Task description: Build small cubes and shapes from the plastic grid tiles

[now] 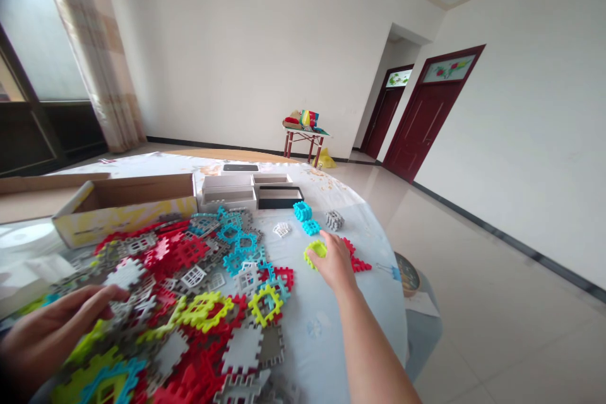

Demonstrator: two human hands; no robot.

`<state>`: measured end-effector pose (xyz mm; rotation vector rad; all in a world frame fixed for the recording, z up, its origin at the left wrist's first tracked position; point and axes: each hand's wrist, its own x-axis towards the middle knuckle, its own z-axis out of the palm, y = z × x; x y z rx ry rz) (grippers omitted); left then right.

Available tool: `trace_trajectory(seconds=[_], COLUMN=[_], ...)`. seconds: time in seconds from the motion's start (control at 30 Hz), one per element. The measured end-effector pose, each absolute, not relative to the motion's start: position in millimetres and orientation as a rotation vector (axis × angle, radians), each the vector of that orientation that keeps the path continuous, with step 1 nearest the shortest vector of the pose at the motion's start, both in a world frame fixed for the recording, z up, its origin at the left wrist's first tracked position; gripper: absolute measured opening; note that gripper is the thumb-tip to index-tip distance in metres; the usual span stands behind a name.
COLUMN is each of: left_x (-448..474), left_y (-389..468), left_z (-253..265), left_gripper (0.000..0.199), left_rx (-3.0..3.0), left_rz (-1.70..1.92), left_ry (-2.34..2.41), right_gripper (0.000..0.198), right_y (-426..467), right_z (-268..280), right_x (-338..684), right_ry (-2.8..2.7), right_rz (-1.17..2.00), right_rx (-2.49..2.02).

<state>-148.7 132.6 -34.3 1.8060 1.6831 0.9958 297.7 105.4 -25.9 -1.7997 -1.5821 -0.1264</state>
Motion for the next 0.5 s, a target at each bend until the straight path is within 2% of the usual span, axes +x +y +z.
trace_trajectory(seconds=[0.13, 0.3, 0.5], left_x=[-144, -138, -131], left_y=[129, 122, 115], left_z=[-29, -18, -6], left_gripper=[0.057, 0.055, 0.051], left_rx=[1.765, 1.735, 1.774], left_rz=[0.971, 0.98, 1.019], left_ry=[1.686, 1.697, 1.717], right_gripper=[0.041, 0.038, 0.059], right_y=[98, 73, 53], right_z=[-10, 13, 14], right_x=[277, 240, 225], right_ry=[-1.628, -1.889, -2.346], right_rz=[-0.037, 0.465, 0.666], right_rx=[-1.621, -1.497, -1.314])
